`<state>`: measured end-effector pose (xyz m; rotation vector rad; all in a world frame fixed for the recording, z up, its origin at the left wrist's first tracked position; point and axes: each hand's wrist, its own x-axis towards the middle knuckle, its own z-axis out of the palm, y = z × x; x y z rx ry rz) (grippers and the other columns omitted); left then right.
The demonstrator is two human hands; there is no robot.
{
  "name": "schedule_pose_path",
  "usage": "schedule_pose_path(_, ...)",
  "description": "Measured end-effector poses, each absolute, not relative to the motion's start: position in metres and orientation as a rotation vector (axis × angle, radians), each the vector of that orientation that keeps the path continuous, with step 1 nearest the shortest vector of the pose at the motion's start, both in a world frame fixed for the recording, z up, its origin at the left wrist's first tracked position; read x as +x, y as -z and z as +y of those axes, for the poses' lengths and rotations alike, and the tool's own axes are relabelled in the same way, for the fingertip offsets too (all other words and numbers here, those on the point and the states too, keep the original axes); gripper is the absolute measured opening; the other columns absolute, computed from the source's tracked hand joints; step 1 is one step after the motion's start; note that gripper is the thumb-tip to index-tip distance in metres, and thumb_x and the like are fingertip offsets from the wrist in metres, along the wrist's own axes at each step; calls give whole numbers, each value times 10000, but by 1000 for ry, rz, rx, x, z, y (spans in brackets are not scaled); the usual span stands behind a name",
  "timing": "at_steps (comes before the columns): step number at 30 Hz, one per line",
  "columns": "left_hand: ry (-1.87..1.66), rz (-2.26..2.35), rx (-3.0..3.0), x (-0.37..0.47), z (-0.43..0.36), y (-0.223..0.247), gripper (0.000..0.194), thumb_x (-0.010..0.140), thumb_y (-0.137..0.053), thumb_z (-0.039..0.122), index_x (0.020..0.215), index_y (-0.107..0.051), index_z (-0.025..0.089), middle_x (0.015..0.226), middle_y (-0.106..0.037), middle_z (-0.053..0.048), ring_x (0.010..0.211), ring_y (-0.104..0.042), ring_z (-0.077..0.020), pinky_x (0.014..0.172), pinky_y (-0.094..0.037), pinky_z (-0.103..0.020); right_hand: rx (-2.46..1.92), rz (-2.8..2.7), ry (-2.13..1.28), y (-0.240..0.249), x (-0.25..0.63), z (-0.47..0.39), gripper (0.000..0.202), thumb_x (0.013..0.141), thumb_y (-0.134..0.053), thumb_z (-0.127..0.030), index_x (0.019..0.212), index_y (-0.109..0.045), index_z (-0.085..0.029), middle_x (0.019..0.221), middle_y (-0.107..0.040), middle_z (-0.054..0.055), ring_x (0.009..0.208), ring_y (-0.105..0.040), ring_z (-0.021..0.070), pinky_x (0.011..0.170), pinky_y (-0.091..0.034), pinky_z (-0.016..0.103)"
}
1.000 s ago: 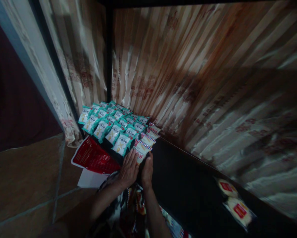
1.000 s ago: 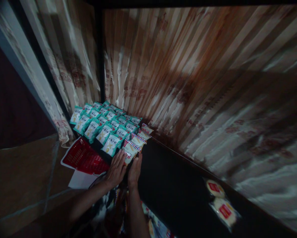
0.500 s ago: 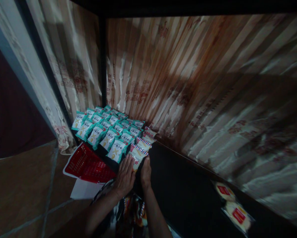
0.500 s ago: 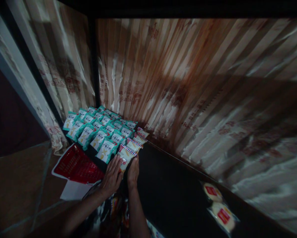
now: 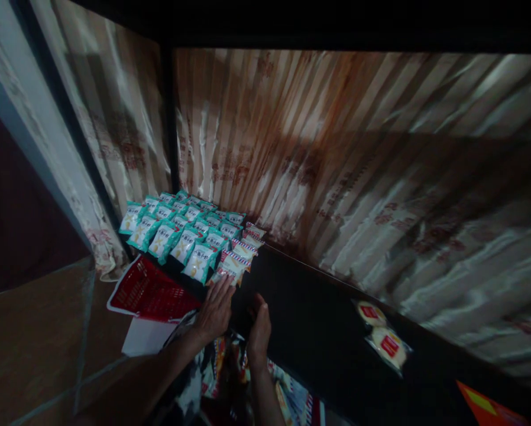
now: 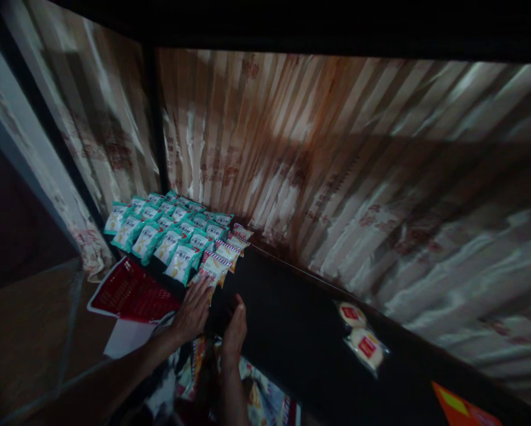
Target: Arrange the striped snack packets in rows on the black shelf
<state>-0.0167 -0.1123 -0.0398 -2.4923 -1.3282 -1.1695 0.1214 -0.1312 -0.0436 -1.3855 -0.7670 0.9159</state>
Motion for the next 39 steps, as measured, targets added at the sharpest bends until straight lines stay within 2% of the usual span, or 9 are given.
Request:
schedule_pose_path(4, 1172, -1160, -2644, -11, -141, 47, 447, 829, -323, 43, 1231, -509, 104, 1413, -421, -144, 1383, -254, -249, 1057, -388, -465, -1407, -803, -857, 46, 134, -183, 579, 853, -381, -590, 1163, -579, -143, 1140, -645, 127, 1005, -620, 229, 864, -479, 365)
schedule_pose_path(9, 1039, -957, -3015, 1, -199, 71, 369, 822, -378, 76, 1127, -579, 130, 1166, -620, -112, 1156, -519, -192, 979, -476, -367, -1598, -947, -650, 70, 166, -250, 471, 836, -445, -550, 1008, -650, -162, 1031, -684, 116, 974, -619, 236, 880, -464, 383)
schedule_pose_path(13, 807, -1135, -3099, 8, -216, 83, 396, 777, -445, 106, 1150, -574, 144, 1248, -571, -121, 1200, -480, -234, 1014, -435, -436, -1719, -1178, -394, 90, 198, -289, 450, 849, -407, -528, 971, -654, -172, 1038, -662, 121, 994, -593, 249, 911, -436, 433)
schedule_pose_path(18, 699, -1490, -2926, 10, -208, 86, 368, 783, -442, 99, 1116, -596, 130, 1289, -529, -144, 1260, -426, -259, 1031, -405, -461, -1979, -1124, -93, 115, 224, -303, 501, 847, -338, -519, 1060, -609, -156, 1253, -516, 189, 1207, -439, 326, 979, -349, 499)
schedule_pose_path(22, 636, -1608, -2886, 12, -208, 95, 399, 773, -476, 129, 1161, -567, 106, 1382, -445, -167, 1334, -340, -277, 1059, -367, -477, -2040, -1173, -281, 138, 219, -296, 561, 825, -346, -502, 1157, -555, -101, 1236, -519, 234, 1198, -434, 364, 954, -347, 528)
schedule_pose_path(26, 419, -1570, -3070, 15, -213, 112, 437, 837, -457, 205, 1259, -491, 97, 1371, -470, -158, 1316, -383, -244, 1083, -341, -423, -2030, -1336, -438, 154, 206, -292, 568, 805, -376, -509, 1162, -565, -110, 1151, -588, 198, 1107, -517, 317, 942, -377, 483)
schedule_pose_path(30, 204, -1571, -3241, 15, -222, 122, 475, 849, -453, 229, 1314, -426, 132, 1395, -451, -120, 1316, -385, -206, 1072, -355, -353, -1967, -1514, -414, 156, 201, -292, 556, 803, -401, -470, 1185, -564, -100, 1223, -576, 182, 1158, -499, 288, 988, -358, 471)
schedule_pose_path(35, 119, -1493, -3349, 12, -227, 118, 426, 814, -517, 247, 1238, -488, 220, 1301, -542, -42, 1226, -477, -185, 1033, -387, -313, -1897, -1652, -424, 148, 200, -293, 491, 810, -437, -405, 1181, -588, -120, 1216, -596, 156, 1173, -505, 266, 988, -386, 451)
schedule_pose_path(39, -22, -1484, -3392, 10, -228, 114, 371, 791, -532, 244, 1162, -544, 232, 1176, -622, -26, 1091, -575, -192, 943, -447, -306, -1849, -1754, -478, 142, 195, -297, 441, 799, -450, -348, 1165, -612, -163, 1230, -597, 126, 1172, -517, 250, 987, -401, 424)
